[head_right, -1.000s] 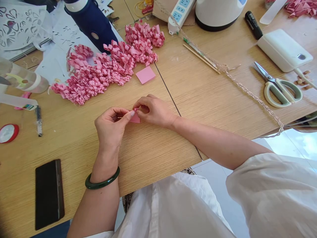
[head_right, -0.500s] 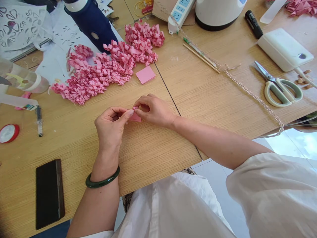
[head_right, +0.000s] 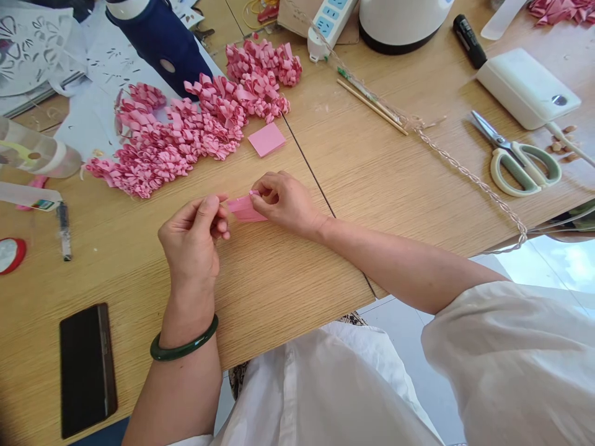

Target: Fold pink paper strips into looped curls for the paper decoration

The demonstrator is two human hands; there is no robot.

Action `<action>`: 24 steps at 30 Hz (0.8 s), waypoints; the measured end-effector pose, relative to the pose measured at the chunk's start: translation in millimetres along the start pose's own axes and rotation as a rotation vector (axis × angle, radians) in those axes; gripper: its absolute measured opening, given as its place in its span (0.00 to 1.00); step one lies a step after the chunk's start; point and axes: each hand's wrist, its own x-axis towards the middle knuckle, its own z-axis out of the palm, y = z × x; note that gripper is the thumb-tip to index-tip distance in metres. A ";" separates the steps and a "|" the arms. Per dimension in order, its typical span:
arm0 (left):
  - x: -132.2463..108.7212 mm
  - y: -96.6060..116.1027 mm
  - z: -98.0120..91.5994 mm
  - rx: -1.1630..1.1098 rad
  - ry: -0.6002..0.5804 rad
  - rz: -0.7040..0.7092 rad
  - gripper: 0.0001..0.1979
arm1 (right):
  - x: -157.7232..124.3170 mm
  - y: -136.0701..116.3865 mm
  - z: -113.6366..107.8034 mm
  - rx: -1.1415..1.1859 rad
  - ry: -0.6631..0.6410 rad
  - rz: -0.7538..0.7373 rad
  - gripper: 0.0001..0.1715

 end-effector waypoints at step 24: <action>-3.3 -8.8 6.9 0.047 -0.062 -0.035 0.12 | 0.8 2.1 0.1 -0.051 -0.040 -0.026 0.07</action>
